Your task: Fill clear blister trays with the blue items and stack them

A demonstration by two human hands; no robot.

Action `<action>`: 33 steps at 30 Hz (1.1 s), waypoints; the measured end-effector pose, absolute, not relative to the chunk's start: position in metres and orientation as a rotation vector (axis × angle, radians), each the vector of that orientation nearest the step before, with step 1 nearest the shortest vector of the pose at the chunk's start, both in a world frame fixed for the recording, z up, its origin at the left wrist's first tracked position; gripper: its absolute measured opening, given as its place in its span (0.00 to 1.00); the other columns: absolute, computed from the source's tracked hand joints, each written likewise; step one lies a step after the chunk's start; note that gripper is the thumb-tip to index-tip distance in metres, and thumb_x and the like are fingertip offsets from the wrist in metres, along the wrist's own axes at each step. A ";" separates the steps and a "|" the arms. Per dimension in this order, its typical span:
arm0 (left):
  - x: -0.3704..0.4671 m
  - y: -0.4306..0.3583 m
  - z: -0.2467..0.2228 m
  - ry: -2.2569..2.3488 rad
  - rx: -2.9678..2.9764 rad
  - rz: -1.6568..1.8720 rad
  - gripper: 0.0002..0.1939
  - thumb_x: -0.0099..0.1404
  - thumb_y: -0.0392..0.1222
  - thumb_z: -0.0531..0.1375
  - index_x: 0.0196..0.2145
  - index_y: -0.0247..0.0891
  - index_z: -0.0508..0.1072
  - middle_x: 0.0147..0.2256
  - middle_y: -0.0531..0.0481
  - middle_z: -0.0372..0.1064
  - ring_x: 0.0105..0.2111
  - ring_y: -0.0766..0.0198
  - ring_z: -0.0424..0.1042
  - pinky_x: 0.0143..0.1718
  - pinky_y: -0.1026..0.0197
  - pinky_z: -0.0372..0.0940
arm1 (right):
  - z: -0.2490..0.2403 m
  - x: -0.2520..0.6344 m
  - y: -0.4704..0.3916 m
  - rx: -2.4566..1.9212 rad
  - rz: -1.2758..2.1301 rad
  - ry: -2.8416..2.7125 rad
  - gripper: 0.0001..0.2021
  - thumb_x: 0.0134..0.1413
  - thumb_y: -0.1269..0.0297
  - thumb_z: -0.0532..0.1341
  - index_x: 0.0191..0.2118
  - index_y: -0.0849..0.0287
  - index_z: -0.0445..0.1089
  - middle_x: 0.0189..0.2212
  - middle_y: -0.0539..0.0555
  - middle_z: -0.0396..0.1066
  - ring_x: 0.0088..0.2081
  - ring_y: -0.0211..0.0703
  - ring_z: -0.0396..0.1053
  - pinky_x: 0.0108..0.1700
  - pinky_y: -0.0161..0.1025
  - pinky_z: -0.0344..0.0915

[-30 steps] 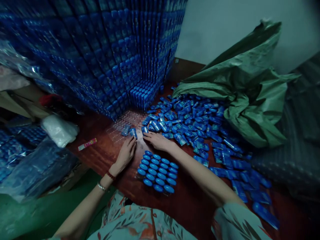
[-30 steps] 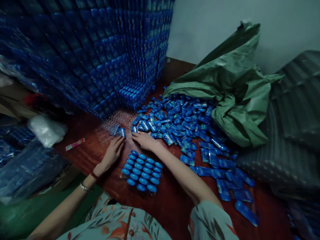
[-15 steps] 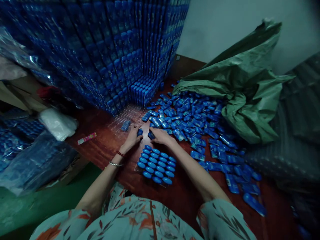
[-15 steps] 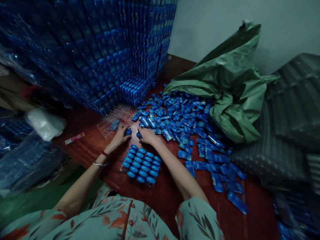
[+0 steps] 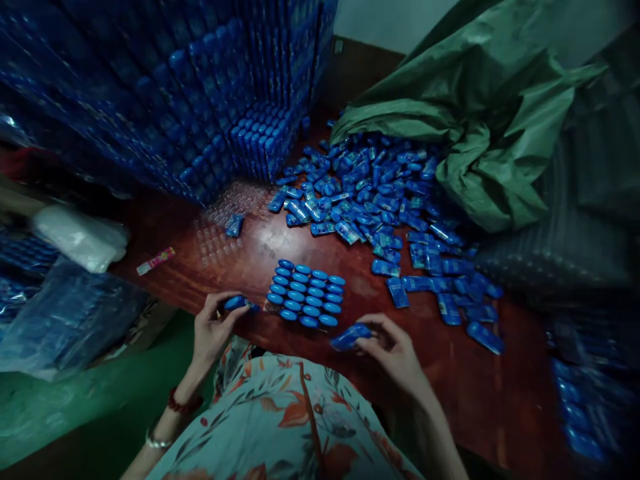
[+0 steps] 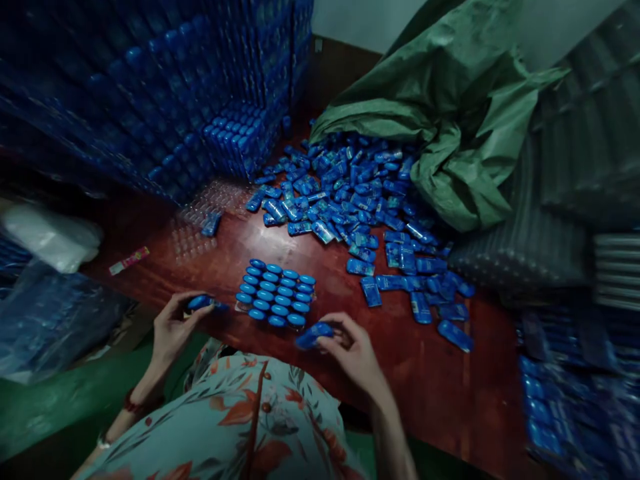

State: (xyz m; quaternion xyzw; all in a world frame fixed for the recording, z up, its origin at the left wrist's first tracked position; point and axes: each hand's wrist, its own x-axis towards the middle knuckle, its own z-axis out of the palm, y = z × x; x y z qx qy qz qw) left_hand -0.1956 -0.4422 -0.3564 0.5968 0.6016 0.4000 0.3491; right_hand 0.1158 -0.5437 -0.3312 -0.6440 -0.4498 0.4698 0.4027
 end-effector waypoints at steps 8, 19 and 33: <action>-0.174 -0.466 -0.360 1.398 1.681 1.051 0.09 0.58 0.45 0.61 0.36 0.38 0.72 0.34 0.50 0.70 0.36 0.63 0.70 0.39 0.60 0.68 | -0.359 0.068 -0.567 -1.611 0.607 -1.422 0.07 0.57 0.66 0.57 0.41 0.55 0.67 0.36 0.54 0.72 0.40 0.43 0.71 0.44 0.41 0.70; -0.199 -0.464 -0.378 1.405 1.577 0.714 0.19 0.60 0.48 0.59 0.48 0.40 0.70 0.42 0.46 0.66 0.40 0.61 0.69 0.38 0.60 0.67 | -0.376 0.080 -0.579 -1.708 1.228 -0.939 0.19 0.49 0.54 0.63 0.45 0.59 0.71 0.25 0.49 0.70 0.21 0.35 0.66 0.23 0.33 0.66; -0.190 -0.462 -0.372 1.266 2.216 0.844 0.16 0.67 0.34 0.49 0.50 0.41 0.67 0.42 0.46 0.68 0.41 0.63 0.70 0.43 0.60 0.67 | -0.362 0.077 -0.569 -1.715 0.255 -1.775 0.10 0.58 0.65 0.58 0.45 0.59 0.69 0.36 0.56 0.73 0.36 0.41 0.72 0.39 0.37 0.70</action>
